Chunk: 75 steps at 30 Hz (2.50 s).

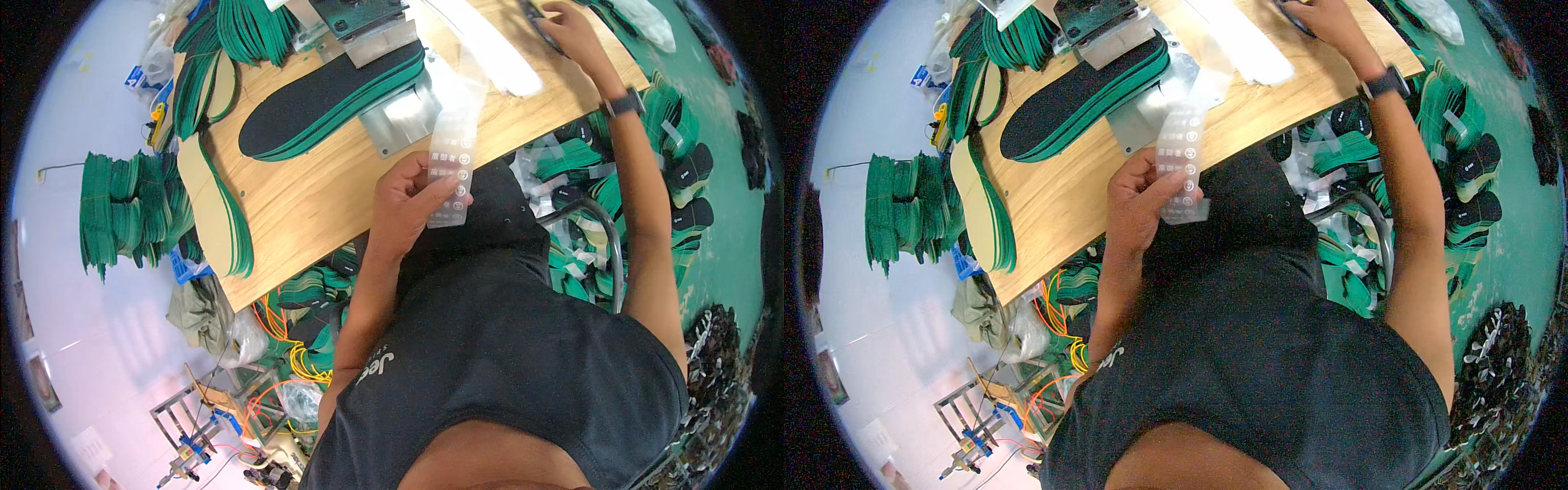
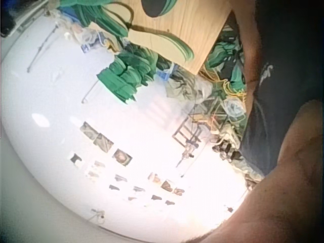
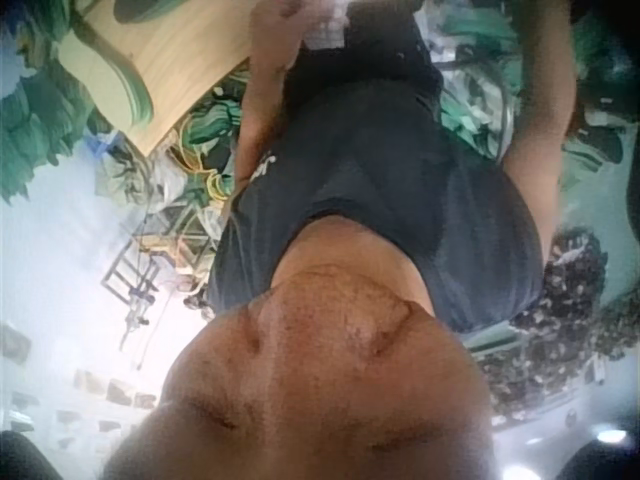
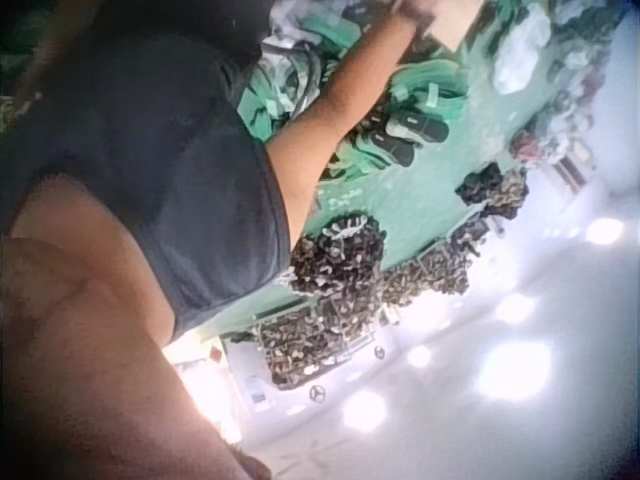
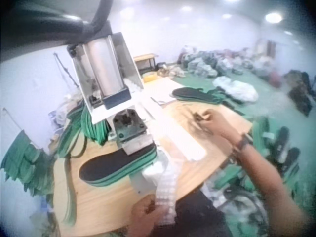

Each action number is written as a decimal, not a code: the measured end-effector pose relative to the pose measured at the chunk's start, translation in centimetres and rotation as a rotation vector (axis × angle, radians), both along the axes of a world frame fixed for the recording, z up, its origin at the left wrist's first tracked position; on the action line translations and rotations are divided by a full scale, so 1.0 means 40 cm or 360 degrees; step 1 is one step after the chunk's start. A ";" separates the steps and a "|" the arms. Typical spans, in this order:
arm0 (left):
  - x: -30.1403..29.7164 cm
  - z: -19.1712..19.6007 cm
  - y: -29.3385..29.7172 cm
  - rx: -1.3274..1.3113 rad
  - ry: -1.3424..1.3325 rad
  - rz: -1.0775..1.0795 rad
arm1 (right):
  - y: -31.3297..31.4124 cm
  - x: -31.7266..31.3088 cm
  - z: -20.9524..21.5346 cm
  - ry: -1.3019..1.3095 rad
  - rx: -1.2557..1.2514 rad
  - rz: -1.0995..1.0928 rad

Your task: The person places an insole onto a stack, wraps the stack with a rubber band, and places it onto a finished pile.

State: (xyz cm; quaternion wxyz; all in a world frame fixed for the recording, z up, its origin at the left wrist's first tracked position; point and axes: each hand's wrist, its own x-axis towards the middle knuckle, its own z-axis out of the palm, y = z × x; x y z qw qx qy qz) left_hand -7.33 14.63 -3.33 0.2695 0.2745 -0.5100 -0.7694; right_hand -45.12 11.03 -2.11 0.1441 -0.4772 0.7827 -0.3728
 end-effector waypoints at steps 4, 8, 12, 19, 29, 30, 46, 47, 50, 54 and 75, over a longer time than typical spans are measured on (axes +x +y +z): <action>-0.012 -0.028 -0.008 0.0093 0.0175 0.0029 | 0.187 0.155 0.046 -0.0857 -0.0791 0.0167; -0.025 -0.048 -0.013 0.0014 0.0257 0.0159 | 0.331 0.324 0.030 -0.1591 -0.0568 0.0632; -0.019 -0.028 0.010 -0.0127 0.0224 0.0187 | 0.322 0.446 0.012 -0.1853 -0.0509 0.0468; -0.013 -0.039 0.041 -0.0061 0.0448 0.0114 | 0.261 0.536 0.001 -0.1772 -0.0633 0.0394; 0.019 -0.001 0.036 -0.0106 -0.0064 0.0296 | 0.359 0.518 0.036 -0.1638 -0.0301 0.0610; 0.018 0.001 0.035 -0.0086 -0.0023 0.0304 | 0.384 0.489 0.024 -0.1637 -0.0223 0.0620; 0.021 -0.010 0.038 -0.0021 0.0094 0.0288 | 0.415 0.359 -0.005 -0.0802 0.0355 0.1356; 0.026 -0.015 0.037 -0.0016 0.0115 0.0229 | 0.409 0.358 0.016 -0.0851 0.0404 0.1371; 0.030 -0.004 0.035 -0.0076 -0.0046 0.0089 | 0.388 0.358 0.042 -0.0804 0.0450 0.1415; 0.028 -0.004 0.040 -0.0149 -0.0085 0.0075 | 0.376 0.356 0.040 -0.0669 0.0335 0.1511; 0.043 0.026 0.019 -0.0685 -0.0436 -0.0197 | 0.446 0.315 0.071 -0.0276 0.0321 0.1035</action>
